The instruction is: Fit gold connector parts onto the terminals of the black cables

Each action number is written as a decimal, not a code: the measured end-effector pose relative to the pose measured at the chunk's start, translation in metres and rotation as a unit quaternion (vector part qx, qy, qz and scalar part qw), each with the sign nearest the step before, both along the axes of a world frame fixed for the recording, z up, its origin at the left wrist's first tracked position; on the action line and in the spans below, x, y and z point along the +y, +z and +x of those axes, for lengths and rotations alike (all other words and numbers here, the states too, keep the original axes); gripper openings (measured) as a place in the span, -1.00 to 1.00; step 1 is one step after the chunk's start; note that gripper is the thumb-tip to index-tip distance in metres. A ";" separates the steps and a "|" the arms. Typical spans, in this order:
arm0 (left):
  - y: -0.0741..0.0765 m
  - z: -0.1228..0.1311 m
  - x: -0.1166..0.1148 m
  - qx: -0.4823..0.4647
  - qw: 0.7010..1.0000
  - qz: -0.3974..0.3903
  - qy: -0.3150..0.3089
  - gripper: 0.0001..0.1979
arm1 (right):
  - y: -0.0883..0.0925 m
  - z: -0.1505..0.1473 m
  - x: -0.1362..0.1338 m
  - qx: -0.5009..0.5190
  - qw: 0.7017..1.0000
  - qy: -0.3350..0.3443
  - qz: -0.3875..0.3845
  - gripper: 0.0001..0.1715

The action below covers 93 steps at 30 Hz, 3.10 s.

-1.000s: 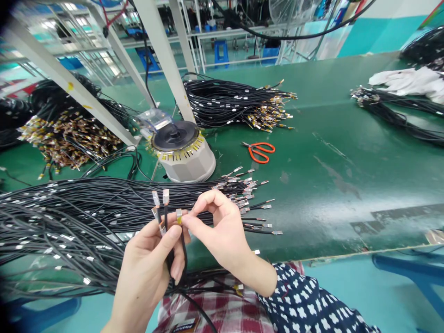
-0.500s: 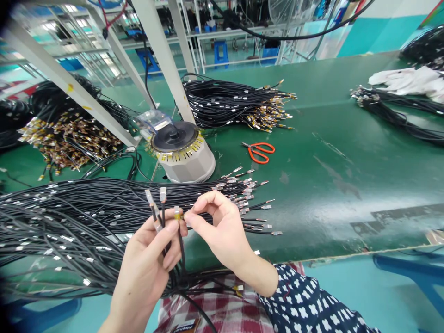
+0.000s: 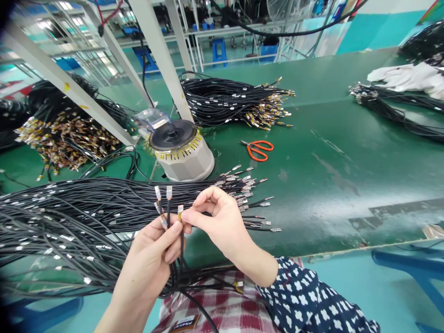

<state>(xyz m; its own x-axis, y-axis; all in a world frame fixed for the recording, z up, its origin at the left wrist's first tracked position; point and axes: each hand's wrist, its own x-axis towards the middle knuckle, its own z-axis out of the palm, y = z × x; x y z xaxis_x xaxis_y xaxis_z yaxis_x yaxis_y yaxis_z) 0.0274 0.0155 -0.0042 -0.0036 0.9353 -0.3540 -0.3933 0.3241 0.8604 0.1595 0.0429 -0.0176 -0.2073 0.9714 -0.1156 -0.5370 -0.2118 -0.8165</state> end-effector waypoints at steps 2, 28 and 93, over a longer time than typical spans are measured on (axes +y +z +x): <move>0.000 0.000 0.000 0.008 1.000 0.007 -0.017 -0.81 | 0.000 0.002 0.002 -0.006 1.000 0.011 0.001 -0.66; -0.002 -0.008 0.006 -0.094 0.984 -0.015 -0.151 -0.77 | -0.004 0.031 0.019 0.065 0.988 0.132 0.038 -0.79; -0.016 -0.008 0.006 -0.026 0.999 -0.031 -0.004 -0.59 | 0.025 0.016 0.179 -0.298 0.928 -0.179 0.131 -0.85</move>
<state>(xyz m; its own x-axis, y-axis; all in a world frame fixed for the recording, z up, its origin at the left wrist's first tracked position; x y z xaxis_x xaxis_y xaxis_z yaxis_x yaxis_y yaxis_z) 0.0192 0.0211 -0.0207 0.0232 0.9117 -0.4102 -0.4338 0.3788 0.8175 0.1752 0.2223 0.0078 0.1601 0.9766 0.1434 0.0297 0.1405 -0.9896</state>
